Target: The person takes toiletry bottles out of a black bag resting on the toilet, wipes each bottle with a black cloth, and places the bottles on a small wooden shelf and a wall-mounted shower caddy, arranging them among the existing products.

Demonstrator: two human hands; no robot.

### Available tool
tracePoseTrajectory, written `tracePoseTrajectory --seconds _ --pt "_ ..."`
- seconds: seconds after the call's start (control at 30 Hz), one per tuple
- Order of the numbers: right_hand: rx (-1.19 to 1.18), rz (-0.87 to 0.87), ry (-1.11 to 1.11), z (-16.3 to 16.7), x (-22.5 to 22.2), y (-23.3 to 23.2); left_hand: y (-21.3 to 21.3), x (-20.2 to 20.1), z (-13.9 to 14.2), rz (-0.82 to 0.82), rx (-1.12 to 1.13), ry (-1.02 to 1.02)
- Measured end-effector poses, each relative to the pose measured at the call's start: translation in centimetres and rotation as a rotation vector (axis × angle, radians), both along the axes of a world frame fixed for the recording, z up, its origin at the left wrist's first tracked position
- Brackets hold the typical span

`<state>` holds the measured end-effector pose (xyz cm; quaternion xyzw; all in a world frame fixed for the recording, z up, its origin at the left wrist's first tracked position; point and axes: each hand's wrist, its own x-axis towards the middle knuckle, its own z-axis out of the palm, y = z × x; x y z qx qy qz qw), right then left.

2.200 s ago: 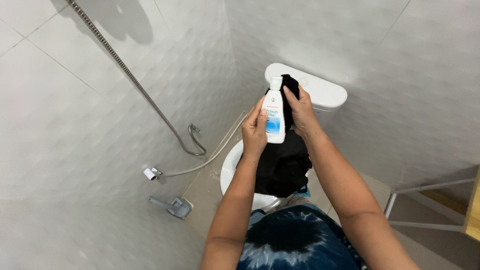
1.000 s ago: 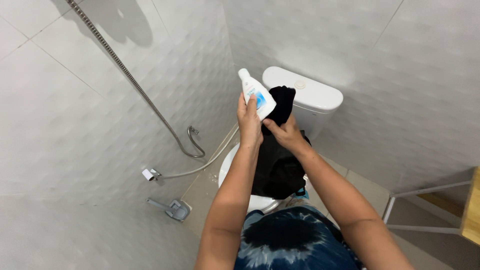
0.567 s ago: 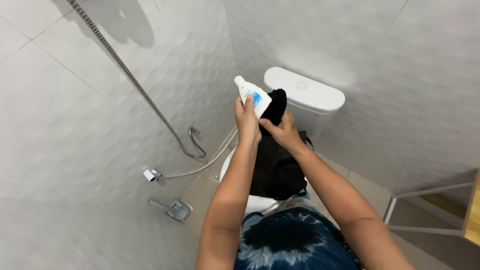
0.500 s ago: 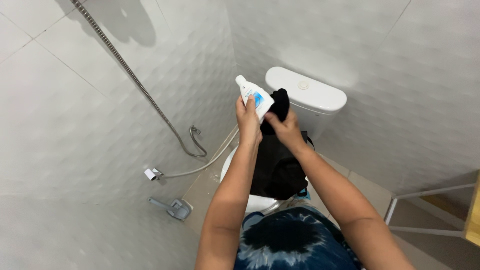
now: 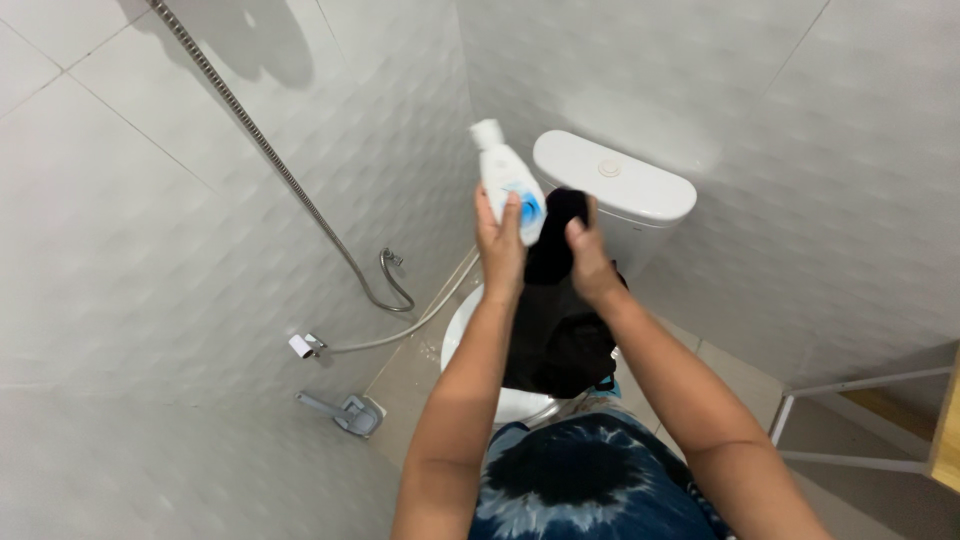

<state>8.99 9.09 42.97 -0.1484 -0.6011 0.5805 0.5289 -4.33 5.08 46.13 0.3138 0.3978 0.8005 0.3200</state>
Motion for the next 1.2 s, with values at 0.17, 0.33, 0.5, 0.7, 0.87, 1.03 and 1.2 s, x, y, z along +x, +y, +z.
tracePoseTrajectory --seconds 0.17,0.33,0.5,0.7,0.87,1.03,1.2 --pt "0.26 -0.28 -0.253 0.7 -0.3 0.8 -1.0 1.3 0.0 -0.089 -0.072 0.21" --pt "0.495 -0.573 -0.339 4.7 -0.3 2.3 -1.5 2.7 -0.2 -0.241 0.01 0.21" --pt "0.573 -0.512 -0.425 5.4 -1.0 -0.5 -0.9 2.2 0.6 -0.273 0.082 -0.088" --pt "0.609 -0.475 -0.434 4.9 -0.4 -3.2 -1.2 1.3 0.4 -0.303 -0.008 -0.118" --pt "0.282 -0.379 -0.371 6.1 0.2 0.4 -0.7 2.6 -1.5 -0.575 0.025 -0.317" --pt "0.033 -0.213 -0.359 5.4 1.2 0.0 0.5 1.9 -2.4 -0.403 0.047 -0.2" --pt "0.202 -0.238 -0.379 4.2 2.2 -2.8 0.5 1.3 -1.7 -0.246 0.058 -0.128"
